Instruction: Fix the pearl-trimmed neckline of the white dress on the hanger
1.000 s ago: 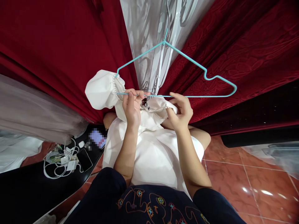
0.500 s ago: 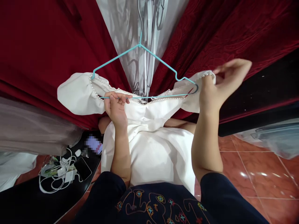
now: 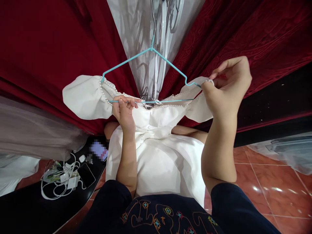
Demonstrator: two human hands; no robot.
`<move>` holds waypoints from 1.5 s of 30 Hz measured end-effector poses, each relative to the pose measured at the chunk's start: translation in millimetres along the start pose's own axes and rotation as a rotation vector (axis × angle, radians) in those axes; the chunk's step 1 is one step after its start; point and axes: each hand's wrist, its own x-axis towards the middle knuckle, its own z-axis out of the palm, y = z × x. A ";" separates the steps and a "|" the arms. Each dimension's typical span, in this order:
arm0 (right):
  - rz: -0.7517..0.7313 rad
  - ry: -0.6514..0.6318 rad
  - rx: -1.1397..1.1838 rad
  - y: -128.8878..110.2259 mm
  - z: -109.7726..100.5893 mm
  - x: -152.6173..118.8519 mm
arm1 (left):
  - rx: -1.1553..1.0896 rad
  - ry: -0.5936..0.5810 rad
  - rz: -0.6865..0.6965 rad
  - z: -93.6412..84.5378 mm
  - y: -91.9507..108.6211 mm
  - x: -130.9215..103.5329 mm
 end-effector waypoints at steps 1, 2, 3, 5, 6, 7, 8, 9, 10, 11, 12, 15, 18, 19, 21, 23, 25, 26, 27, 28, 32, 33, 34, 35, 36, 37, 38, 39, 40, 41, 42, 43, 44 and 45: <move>-0.011 -0.019 0.024 -7.3 6.8 0.9 | -0.016 -0.001 0.002 -0.1 -1.0 0.2; -0.017 -0.034 0.048 -14.0 13.6 0.4 | -0.029 -0.002 0.004 -0.5 -1.6 0.4; -0.022 -0.052 0.070 -20.0 19.7 -1.7 | -0.037 -0.004 0.004 -1.0 -1.9 0.6; -0.028 -0.127 0.101 -29.7 27.1 -10.3 | -0.045 -0.013 0.001 -2.6 -1.8 1.0; -0.026 -0.188 0.111 -34.0 27.8 -16.3 | -0.047 -0.018 -0.004 -3.3 -1.7 1.2; -0.019 -0.253 0.114 -38.4 26.5 -22.9 | -0.052 -0.024 -0.010 -3.9 -1.6 1.3; -0.004 -0.305 0.111 -43.0 24.0 -29.6 | -0.057 -0.031 -0.015 -4.1 -1.8 1.3; 0.017 -0.340 0.106 -47.7 21.1 -36.3 | -0.063 -0.039 -0.022 -3.7 -2.2 1.1; 0.041 -0.358 0.104 -52.3 18.8 -42.8 | -0.069 -0.045 -0.026 -2.8 -3.1 0.5; 0.062 -0.375 0.108 -56.1 17.9 -49.2 | -0.075 -0.047 -0.029 -1.3 -4.3 -0.2; 0.078 -0.405 0.116 -58.8 19.2 -55.5 | -0.081 -0.048 -0.034 0.3 -5.9 -1.2; 0.104 -0.538 0.137 -55.3 36.1 -75.6 | -0.103 -0.046 -0.065 2.6 -11.1 -4.8; 0.108 -0.444 0.118 -38.1 61.1 -96.3 | -0.040 -0.096 -0.183 -5.4 -10.3 -8.3; 0.101 -0.366 0.110 -32.1 68.1 -101.8 | 0.019 -0.147 -0.261 -10.0 -7.0 -9.8; 0.083 -0.239 0.103 -23.5 78.2 -109.0 | 0.172 -0.287 -0.418 -19.3 5.0 -13.0; 0.075 -0.185 0.113 -20.6 83.7 -111.0 | 0.307 -0.365 -0.407 -26.0 21.2 -14.7; 0.067 -0.181 0.138 -22.1 85.7 -109.8 | 0.400 -0.265 -0.130 -30.0 35.0 -11.1; 0.062 -0.185 0.147 -23.6 85.7 -108.9 | 0.442 -0.172 0.057 -32.0 38.9 -6.1; 0.057 -0.190 0.150 -25.1 85.1 -108.0 | 0.482 -0.058 0.249 -34.4 39.9 1.3; 0.054 -0.196 0.146 -26.1 83.8 -107.2 | 0.546 0.002 0.382 -37.3 38.1 10.5; 0.047 -0.210 0.110 -23.6 74.4 -102.4 | 0.734 0.082 0.408 -51.1 15.1 51.5; 0.039 -0.210 0.102 -21.4 71.6 -100.6 | 0.708 0.067 0.367 -53.3 10.3 58.8; 0.029 -0.208 0.094 -18.9 69.1 -98.5 | 0.675 0.061 0.326 -54.8 7.5 64.3; 0.017 -0.207 0.087 -16.2 66.8 -96.4 | 0.634 0.056 0.292 -55.7 6.9 68.3; 0.004 -0.206 0.079 -13.6 64.9 -94.2 | 0.600 0.054 0.264 -56.5 8.4 71.2; -0.007 -0.210 0.072 -11.1 63.3 -92.1 | 0.581 0.051 0.238 -57.4 11.5 73.8; -0.013 -0.218 0.065 -8.8 62.0 -90.1 | 0.571 0.040 0.206 -59.0 15.2 76.5; -0.016 -0.227 0.059 -6.9 61.0 -88.3 | 0.552 0.032 0.167 -61.6 18.9 79.6; -0.019 -0.235 0.052 -5.3 60.1 -86.7 | 0.523 0.034 0.132 -65.3 21.5 83.0; -0.020 -0.245 0.045 -4.1 59.4 -85.4 | 0.487 0.052 0.108 -70.2 22.6 86.3; -0.020 -0.254 0.037 -3.4 58.9 -84.4 | 0.446 0.089 0.093 -76.2 21.9 89.0; -0.018 -0.258 0.029 -3.2 58.5 -83.9 | 0.408 0.139 0.086 -82.9 19.4 90.4; -0.014 -0.258 0.023 -3.6 58.2 -83.9 | 0.381 0.198 0.092 -90.2 15.3 90.0; -0.007 -0.255 0.022 -4.6 58.2 -84.5 | 0.376 0.242 0.093 -97.5 10.1 87.3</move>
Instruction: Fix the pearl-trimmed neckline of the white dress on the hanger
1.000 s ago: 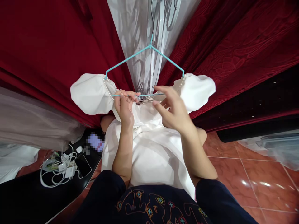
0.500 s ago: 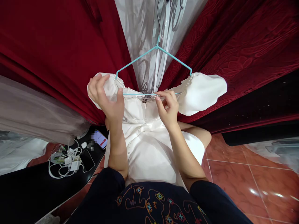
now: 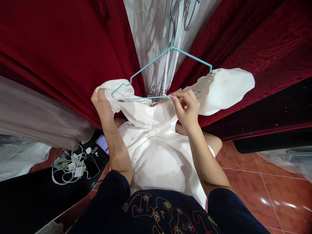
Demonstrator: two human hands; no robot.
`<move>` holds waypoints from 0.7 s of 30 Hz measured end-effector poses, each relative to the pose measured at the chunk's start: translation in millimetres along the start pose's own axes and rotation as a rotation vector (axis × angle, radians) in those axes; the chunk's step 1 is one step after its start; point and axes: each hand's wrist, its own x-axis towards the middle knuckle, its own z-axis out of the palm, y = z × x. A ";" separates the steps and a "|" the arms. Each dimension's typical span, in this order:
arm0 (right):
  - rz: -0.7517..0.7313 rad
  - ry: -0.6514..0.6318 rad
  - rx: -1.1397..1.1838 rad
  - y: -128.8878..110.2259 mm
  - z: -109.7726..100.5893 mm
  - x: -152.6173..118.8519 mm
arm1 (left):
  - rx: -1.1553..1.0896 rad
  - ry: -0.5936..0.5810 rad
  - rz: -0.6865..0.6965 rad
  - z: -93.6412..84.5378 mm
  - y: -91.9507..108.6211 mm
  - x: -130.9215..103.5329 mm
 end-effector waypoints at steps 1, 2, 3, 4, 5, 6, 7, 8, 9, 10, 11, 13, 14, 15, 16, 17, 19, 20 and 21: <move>0.009 0.002 0.006 -1.6 0.7 -1.0 | 0.009 0.028 -0.008 -5.4 -7.6 -4.1; 0.017 0.002 0.018 -3.7 1.8 -2.3 | 0.019 0.045 0.001 -10.6 -14.5 -10.4; 0.024 -0.001 0.035 -6.1 3.6 -3.8 | 0.040 0.030 0.003 -15.2 -20.0 -18.4; 0.029 -0.009 0.054 -8.7 5.9 -5.2 | 0.067 -0.017 -0.001 -18.8 -23.5 -27.4; 0.033 -0.018 0.073 -11.0 8.6 -6.4 | 0.089 -0.089 -0.018 -21.1 -24.7 -36.8; 0.036 -0.024 0.090 -13.1 11.7 -7.4 | 0.116 -0.272 -0.067 -21.6 -23.4 -45.9; 0.038 -0.023 0.103 -14.8 15.0 -8.1 | 0.105 -0.438 -0.116 -20.3 -19.9 -54.3; 0.041 -0.012 0.111 -16.1 18.3 -8.6 | 0.076 -0.588 -0.154 -16.9 -14.7 -61.8; 0.047 0.003 0.113 -17.2 21.4 -9.0 | 0.025 -0.698 -0.174 -11.7 -8.2 -68.4; 0.057 0.021 0.108 -18.3 24.1 -9.4 | -0.032 -0.754 -0.168 -5.0 -1.3 -74.4; 0.070 0.037 0.101 -19.4 26.0 -10.1 | -0.075 -0.780 -0.147 2.7 5.5 -80.0; 0.087 0.038 0.088 -22.1 26.7 -12.4 | -0.140 -0.715 -0.070 19.1 16.9 -90.7; 0.083 0.042 0.079 -23.3 25.3 -13.7 | -0.157 -0.659 -0.033 26.6 21.0 -95.6; 0.069 0.072 0.059 -23.9 22.5 -14.9 | -0.172 -0.603 -0.005 33.1 24.1 -100.1; 0.049 0.131 0.026 -23.4 18.4 -15.5 | -0.180 -0.547 0.016 38.3 26.3 -103.9; 0.030 0.218 -0.021 -21.5 13.4 -15.2 | -0.182 -0.502 0.027 42.2 27.9 -106.7; 0.017 0.390 -0.127 -12.2 1.3 -10.2 | -0.171 -0.445 0.041 45.9 29.8 -109.4; 0.019 0.427 -0.163 -4.8 -5.0 -5.2 | -0.161 -0.431 0.049 46.1 30.4 -109.4; 0.024 0.425 -0.180 4.1 -11.1 1.3 | -0.150 -0.420 0.058 45.5 30.6 -108.8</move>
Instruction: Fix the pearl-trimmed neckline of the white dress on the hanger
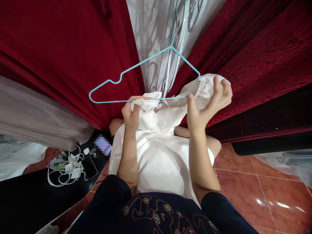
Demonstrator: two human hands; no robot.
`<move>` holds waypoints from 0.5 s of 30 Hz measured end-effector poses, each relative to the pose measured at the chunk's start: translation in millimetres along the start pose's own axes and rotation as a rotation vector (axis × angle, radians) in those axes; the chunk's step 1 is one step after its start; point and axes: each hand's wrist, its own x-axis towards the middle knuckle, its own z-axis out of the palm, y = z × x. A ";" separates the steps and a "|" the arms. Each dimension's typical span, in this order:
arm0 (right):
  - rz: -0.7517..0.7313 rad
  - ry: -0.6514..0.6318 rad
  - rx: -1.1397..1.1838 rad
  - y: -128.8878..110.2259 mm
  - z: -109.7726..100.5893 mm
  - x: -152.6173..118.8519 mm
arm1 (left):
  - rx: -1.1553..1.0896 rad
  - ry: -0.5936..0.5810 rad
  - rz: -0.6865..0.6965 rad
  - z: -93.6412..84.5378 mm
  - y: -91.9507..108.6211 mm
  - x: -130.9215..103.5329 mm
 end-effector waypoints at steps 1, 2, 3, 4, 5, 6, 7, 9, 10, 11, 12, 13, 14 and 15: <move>0.001 -0.037 0.004 10.0 -0.2 9.1 | 0.012 0.005 0.006 -1.4 0.2 0.6; 0.000 -0.067 0.027 20.0 0.5 18.7 | 0.019 0.008 0.012 -3.2 0.1 1.2; 0.011 -0.075 0.054 29.4 1.6 28.2 | 0.020 0.005 0.017 -5.0 -0.1 1.8; 0.026 -0.056 0.070 37.6 2.8 37.1 | 0.016 -0.005 0.022 -6.8 -0.5 2.3; 0.041 -0.025 0.077 44.1 3.8 45.2 | 0.008 -0.022 0.028 -8.2 -1.1 2.7; 0.057 0.009 0.074 48.9 4.5 52.0 | 0.000 -0.044 0.033 -9.2 -1.7 2.9; 0.070 0.038 0.066 51.8 4.8 57.3 | -0.004 -0.063 0.036 -9.8 -2.2 3.0; 0.098 0.056 0.069 53.0 4.7 63.7 | 0.001 -0.073 0.033 -10.3 -3.3 3.3; 0.123 0.054 0.084 51.8 4.7 65.1 | 0.009 -0.069 0.026 -10.5 -3.7 3.6; 0.154 0.050 0.100 50.0 5.1 65.6 | 0.017 -0.065 0.016 -10.8 -4.2 4.2; 0.189 0.044 0.109 47.9 5.9 65.6 | 0.019 -0.062 0.010 -11.5 -4.6 5.1; 0.224 0.034 0.110 45.7 7.1 65.6 | 0.014 -0.061 0.011 -12.4 -4.9 6.1; 0.259 0.015 0.104 43.6 8.7 65.7 | 0.004 -0.062 0.017 -13.6 -5.0 7.1; 0.294 -0.016 0.096 41.9 10.3 66.3 | -0.012 -0.060 0.029 -15.0 -4.8 8.1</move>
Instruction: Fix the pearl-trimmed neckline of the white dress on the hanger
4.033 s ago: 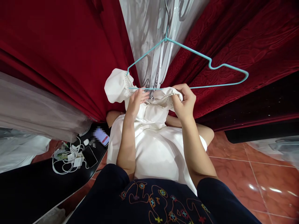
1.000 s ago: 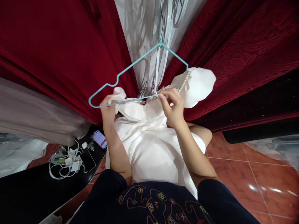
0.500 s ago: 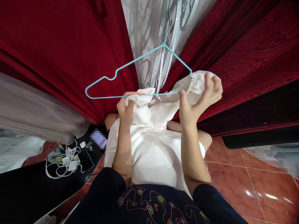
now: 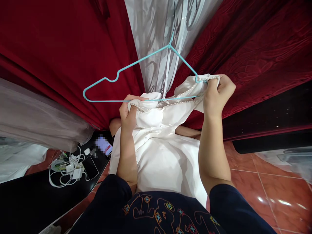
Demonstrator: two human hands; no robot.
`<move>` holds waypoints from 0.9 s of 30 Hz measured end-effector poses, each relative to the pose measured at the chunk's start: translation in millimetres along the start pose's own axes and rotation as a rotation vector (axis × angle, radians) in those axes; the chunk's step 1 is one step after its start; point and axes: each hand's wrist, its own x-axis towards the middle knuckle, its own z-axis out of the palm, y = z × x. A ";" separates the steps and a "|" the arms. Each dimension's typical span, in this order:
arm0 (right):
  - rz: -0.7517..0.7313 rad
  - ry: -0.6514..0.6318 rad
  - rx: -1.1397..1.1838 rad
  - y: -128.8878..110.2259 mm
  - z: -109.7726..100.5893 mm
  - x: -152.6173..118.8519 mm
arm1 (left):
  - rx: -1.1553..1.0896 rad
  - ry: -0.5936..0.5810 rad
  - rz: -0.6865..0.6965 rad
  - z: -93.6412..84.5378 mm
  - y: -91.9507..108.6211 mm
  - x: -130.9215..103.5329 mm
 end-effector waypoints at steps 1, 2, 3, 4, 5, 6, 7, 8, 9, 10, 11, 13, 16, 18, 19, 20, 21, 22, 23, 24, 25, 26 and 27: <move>0.035 -0.039 -0.012 -1.4 1.6 0.8 | -0.016 0.002 0.016 -1.5 0.6 0.8; 0.065 -0.080 -0.020 -2.4 2.8 2.5 | -0.026 -0.002 0.025 -3.0 1.7 1.3; 0.088 -0.115 -0.024 -2.7 3.4 5.0 | -0.031 -0.011 0.025 -4.3 3.1 1.6; 0.109 -0.140 -0.020 -2.2 3.4 8.3 | -0.031 -0.025 0.018 -5.4 4.6 1.7; 0.131 -0.151 -0.015 -0.7 2.7 12.3 | -0.030 -0.041 0.007 -6.2 6.0 1.7; 0.157 -0.152 -0.010 2.1 1.4 16.6 | -0.032 -0.056 0.000 -6.8 7.1 1.6; 0.190 -0.149 -0.009 6.2 -0.5 20.9 | -0.036 -0.068 -0.004 -7.2 7.6 1.5; 0.221 -0.145 -0.012 11.7 -3.0 24.5 | -0.043 -0.070 0.000 -7.3 7.5 1.3; 0.238 -0.130 -0.020 18.3 -6.2 26.7 | -0.049 -0.067 0.012 -7.2 6.6 1.2; 0.235 -0.106 -0.033 26.0 -10.0 27.0 | -0.052 -0.064 0.021 -6.8 5.2 1.1; 0.211 -0.074 -0.046 34.2 -14.6 24.9 | -0.051 -0.055 0.026 -6.2 3.4 0.9; 0.114 -0.001 -0.065 50.2 -25.8 13.1 | -0.039 -0.038 0.019 -4.0 -0.3 0.3; -0.107 0.134 -0.084 63.1 -44.1 -16.0 | -0.006 -0.012 -0.015 2.0 -5.2 -0.7; -0.293 0.253 -0.055 57.4 -52.7 -34.2 | 0.006 0.003 -0.043 7.3 -8.4 -1.2; -0.383 0.290 -0.028 49.6 -54.7 -41.5 | 0.006 0.011 -0.058 9.9 -10.1 -1.4; -0.463 0.301 0.004 39.0 -54.9 -47.5 | 0.003 0.018 -0.075 12.5 -11.7 -1.6; -0.524 0.278 0.032 26.3 -53.1 -52.6 | -0.001 0.024 -0.092 14.7 -13.2 -1.9; -0.570 0.225 0.047 12.6 -49.5 -57.2 | -0.007 0.029 -0.109 16.6 -14.3 -2.4; -0.576 0.134 0.055 -1.1 -44.2 -61.7 | -0.014 0.033 -0.122 18.0 -15.1 -3.1; -0.550 0.008 0.049 -13.6 -37.6 -66.4 | -0.021 0.027 -0.132 18.7 -15.4 -4.0; -0.503 -0.143 0.042 -24.0 -30.0 -71.3 | -0.029 0.016 -0.140 18.6 -15.5 -4.9; -0.464 -0.279 0.058 -31.8 -22.0 -76.4 | -0.035 0.002 -0.147 17.7 -15.4 -5.7; -0.427 -0.379 0.083 -36.8 -14.0 -81.4 | -0.040 -0.016 -0.148 15.9 -15.2 -6.4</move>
